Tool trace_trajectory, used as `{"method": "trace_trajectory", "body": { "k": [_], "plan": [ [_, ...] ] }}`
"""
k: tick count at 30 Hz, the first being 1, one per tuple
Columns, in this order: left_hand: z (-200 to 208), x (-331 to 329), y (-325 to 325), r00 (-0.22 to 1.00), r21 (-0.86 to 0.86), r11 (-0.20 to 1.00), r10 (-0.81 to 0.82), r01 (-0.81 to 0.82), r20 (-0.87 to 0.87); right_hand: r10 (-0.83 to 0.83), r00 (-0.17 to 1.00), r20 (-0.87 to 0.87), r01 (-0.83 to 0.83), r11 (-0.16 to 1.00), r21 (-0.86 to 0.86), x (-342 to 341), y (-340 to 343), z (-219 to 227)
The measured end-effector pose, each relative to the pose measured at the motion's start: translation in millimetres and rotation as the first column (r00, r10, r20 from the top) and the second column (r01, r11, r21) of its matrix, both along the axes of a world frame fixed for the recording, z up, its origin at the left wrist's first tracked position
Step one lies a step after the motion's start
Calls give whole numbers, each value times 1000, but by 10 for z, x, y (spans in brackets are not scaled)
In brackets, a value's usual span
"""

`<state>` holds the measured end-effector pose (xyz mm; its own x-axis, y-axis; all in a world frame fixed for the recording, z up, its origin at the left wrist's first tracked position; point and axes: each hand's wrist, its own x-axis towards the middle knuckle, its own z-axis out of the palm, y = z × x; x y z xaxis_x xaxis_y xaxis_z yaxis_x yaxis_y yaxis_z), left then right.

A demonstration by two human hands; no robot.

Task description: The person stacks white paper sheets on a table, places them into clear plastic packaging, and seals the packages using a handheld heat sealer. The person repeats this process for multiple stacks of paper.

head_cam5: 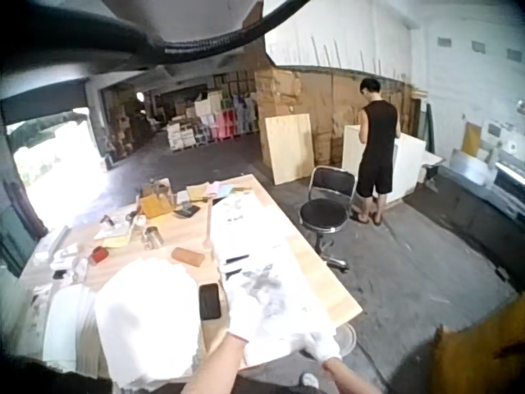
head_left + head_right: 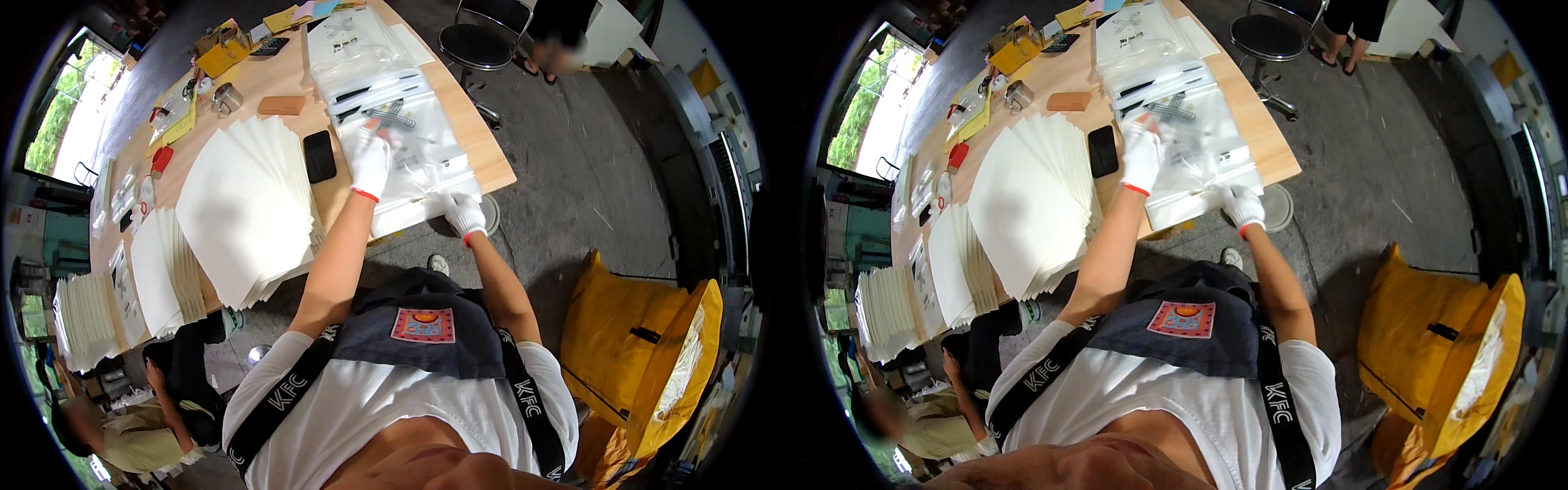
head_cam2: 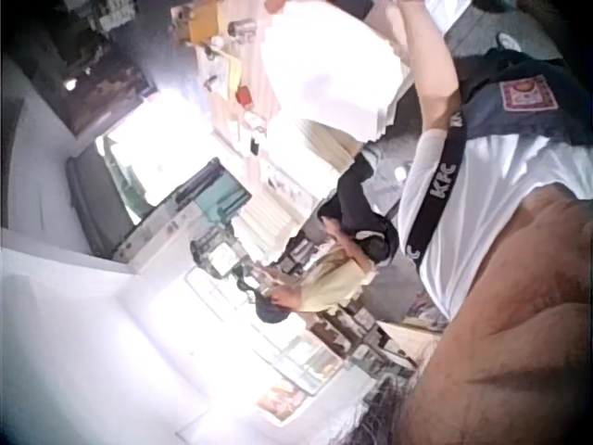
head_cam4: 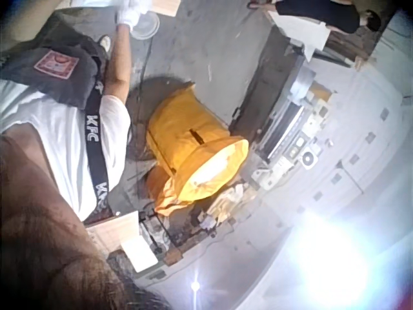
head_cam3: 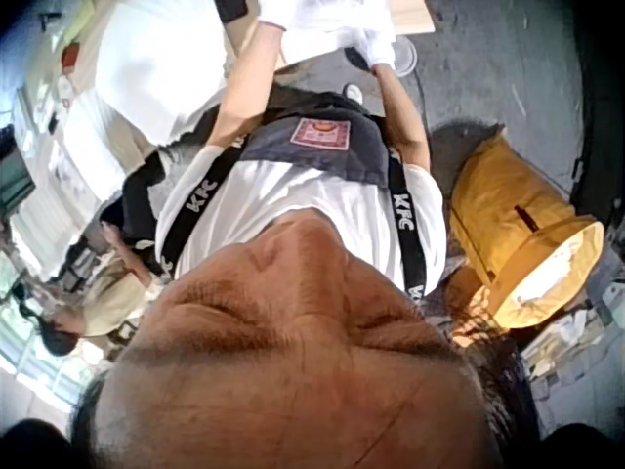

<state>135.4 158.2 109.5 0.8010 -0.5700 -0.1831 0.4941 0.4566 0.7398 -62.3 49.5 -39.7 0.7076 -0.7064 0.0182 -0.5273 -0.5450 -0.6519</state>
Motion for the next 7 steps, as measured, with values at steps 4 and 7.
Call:
{"method": "trace_trajectory", "body": {
  "k": [4, 7],
  "plan": [
    [142, -10, 7, 914, 197, 975, -171, 103, 367, 96, 979, -178, 38, 778, 627, -199, -45, 652],
    [206, -12, -52, 675, 592, 771, -567, 233, 472, 72, 963, 260, -185, 878, 441, 95, 165, 1381]
  ]
}}
